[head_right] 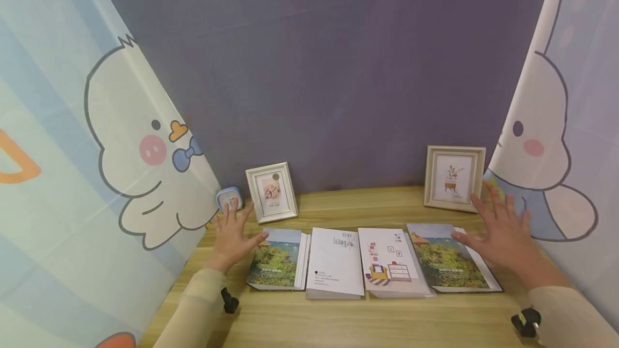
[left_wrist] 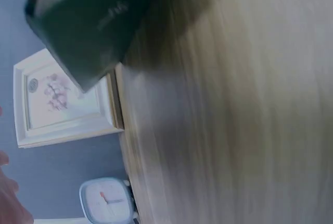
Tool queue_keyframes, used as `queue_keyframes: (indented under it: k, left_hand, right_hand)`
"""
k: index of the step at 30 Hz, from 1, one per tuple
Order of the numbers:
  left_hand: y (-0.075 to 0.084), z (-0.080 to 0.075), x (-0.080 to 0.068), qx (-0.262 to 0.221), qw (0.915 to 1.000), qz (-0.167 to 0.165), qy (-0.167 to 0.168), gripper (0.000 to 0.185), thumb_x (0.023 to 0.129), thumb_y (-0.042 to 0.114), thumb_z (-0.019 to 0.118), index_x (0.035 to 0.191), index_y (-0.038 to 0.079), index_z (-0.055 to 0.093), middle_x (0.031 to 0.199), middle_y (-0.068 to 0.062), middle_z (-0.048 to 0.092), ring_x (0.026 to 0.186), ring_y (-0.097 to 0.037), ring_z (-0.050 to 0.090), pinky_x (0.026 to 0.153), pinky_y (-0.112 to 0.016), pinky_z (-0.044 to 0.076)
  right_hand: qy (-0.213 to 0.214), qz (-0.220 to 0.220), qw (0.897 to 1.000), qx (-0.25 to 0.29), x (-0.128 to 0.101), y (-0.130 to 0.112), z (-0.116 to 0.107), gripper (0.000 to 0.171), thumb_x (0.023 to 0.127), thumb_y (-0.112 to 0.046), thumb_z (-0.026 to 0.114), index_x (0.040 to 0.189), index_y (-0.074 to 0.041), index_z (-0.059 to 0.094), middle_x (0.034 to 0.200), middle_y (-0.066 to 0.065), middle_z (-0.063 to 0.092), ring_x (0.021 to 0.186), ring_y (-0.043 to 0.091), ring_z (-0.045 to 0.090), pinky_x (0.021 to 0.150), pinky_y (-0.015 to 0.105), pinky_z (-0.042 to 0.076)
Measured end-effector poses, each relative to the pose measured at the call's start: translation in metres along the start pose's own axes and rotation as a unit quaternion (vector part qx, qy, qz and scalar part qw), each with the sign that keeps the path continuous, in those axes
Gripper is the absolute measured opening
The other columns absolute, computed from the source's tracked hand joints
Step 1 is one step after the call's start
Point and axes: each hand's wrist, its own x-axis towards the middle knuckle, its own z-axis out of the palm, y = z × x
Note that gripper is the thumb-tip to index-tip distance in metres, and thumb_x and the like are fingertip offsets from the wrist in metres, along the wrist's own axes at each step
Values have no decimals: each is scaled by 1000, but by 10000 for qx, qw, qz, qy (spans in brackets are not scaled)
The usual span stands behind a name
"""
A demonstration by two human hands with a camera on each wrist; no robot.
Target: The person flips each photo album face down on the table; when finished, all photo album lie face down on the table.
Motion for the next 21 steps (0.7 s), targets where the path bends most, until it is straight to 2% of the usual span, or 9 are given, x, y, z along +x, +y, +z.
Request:
queue_keyframes:
  k: [10,21]
  left_hand:
    - [17,1,-3,-195,9998,42,-23,104,85,86,57,168,35,24,175,-14,-3,157,-47,-8,116,-78,-8]
    - [55,-2,-7,-768,9970,115,58,99,89,76,65,167,26,30,174,-19,8,157,-46,5,118,-77,2]
  right_hand:
    - [109,-118,9998,120,-8,0,2,115,87,-56,79,170,-17,10,170,19,-19,146,62,-20,106,77,-24]
    - [23,-109,9995,290,-19,-5,-3,114,89,-52,79,170,-16,8,169,24,-19,146,60,-21,104,82,-21]
